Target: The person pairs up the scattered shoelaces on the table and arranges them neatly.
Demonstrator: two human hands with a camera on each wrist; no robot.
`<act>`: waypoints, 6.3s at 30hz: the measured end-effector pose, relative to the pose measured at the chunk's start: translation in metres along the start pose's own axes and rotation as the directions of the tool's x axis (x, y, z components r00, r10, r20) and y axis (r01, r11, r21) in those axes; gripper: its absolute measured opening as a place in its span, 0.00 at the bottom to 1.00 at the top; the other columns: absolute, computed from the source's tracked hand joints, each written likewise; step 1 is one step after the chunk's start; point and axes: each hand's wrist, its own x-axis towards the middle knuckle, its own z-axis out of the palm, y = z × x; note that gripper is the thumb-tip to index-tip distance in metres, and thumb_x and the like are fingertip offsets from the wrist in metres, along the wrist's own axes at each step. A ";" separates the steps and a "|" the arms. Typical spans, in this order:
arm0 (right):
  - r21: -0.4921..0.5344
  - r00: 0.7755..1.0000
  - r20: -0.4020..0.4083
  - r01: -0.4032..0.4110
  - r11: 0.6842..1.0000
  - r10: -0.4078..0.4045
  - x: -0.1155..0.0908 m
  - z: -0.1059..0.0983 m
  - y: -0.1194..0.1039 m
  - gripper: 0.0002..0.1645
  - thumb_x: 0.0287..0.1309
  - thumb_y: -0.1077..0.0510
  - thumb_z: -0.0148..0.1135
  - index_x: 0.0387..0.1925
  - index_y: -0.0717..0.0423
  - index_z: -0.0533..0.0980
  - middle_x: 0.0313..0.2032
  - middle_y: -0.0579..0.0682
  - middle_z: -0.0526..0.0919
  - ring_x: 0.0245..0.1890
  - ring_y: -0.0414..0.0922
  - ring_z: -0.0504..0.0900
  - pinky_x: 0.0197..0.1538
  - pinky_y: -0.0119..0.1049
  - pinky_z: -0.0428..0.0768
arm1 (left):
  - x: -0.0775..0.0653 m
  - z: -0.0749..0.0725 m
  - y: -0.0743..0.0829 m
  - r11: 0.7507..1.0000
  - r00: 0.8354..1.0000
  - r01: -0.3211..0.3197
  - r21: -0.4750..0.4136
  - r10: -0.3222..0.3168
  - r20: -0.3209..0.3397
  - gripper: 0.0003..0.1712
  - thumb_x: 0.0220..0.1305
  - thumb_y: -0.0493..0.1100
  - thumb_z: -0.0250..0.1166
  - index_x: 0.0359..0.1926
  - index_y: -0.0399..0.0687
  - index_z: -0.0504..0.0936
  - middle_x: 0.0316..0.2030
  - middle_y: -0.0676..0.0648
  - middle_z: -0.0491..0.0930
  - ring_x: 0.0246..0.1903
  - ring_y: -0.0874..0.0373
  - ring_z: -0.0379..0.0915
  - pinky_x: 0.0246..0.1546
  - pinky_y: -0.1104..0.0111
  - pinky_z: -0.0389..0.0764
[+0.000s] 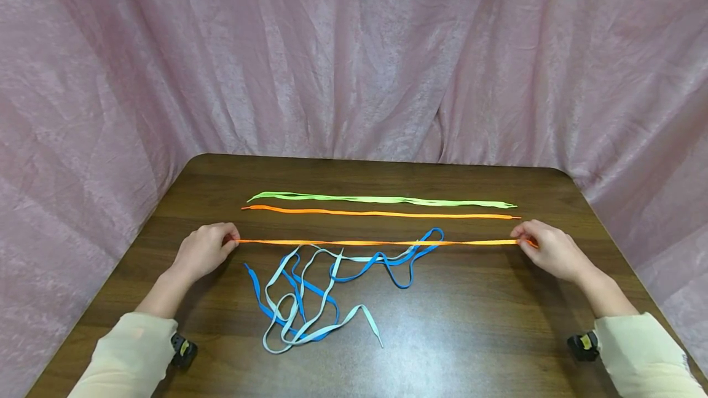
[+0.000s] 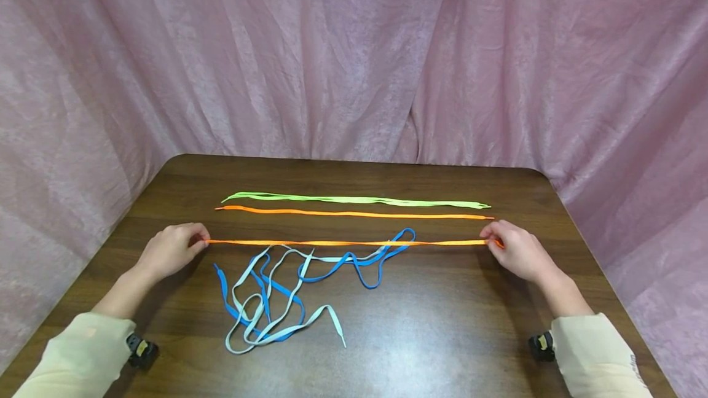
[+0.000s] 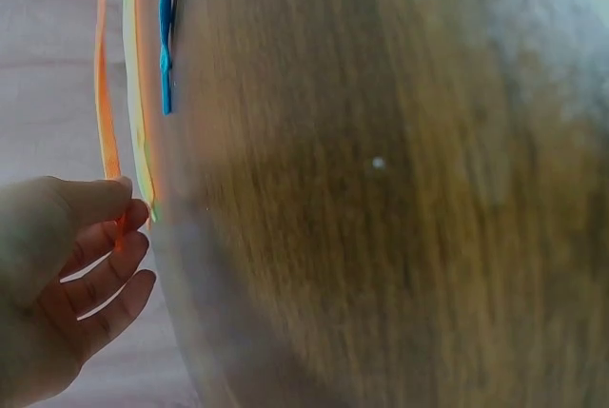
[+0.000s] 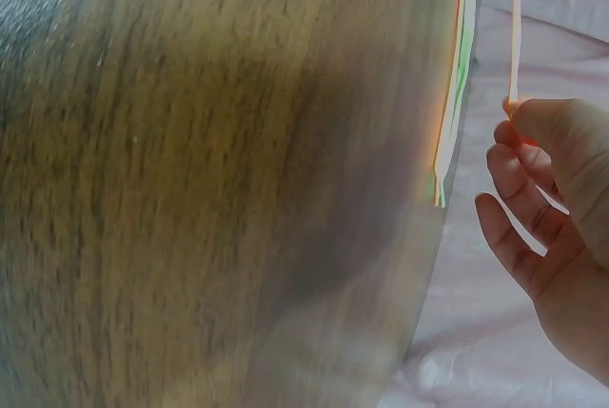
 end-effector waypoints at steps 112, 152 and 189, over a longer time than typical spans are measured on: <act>-0.121 0.912 0.225 -0.325 0.938 0.344 0.035 0.024 0.047 0.05 0.47 0.64 0.60 0.29 0.57 0.73 0.26 0.50 0.72 0.25 0.47 0.72 0.26 0.42 0.70 | 0.083 0.019 -0.017 0.973 0.970 0.231 -0.007 -0.229 0.076 0.05 0.57 0.44 0.62 0.31 0.48 0.80 0.28 0.47 0.76 0.30 0.48 0.72 0.25 0.58 0.70; -0.083 0.991 0.129 0.039 0.996 -0.028 0.049 0.029 -0.022 0.15 0.45 0.64 0.67 0.39 0.58 0.77 0.36 0.54 0.80 0.36 0.55 0.79 0.36 0.50 0.76 | 0.060 0.001 0.040 0.997 0.997 -0.076 0.009 0.076 0.022 0.11 0.53 0.44 0.68 0.39 0.48 0.82 0.39 0.46 0.78 0.34 0.49 0.75 0.25 0.57 0.75; 0.017 0.949 0.179 0.260 0.966 -0.258 0.070 0.052 -0.086 0.18 0.45 0.59 0.69 0.42 0.55 0.77 0.38 0.47 0.77 0.35 0.43 0.75 0.43 0.43 0.74 | 0.025 0.033 0.135 0.814 0.808 -0.580 0.022 0.572 0.141 0.21 0.45 0.42 0.74 0.43 0.51 0.80 0.45 0.49 0.76 0.45 0.53 0.72 0.44 0.62 0.75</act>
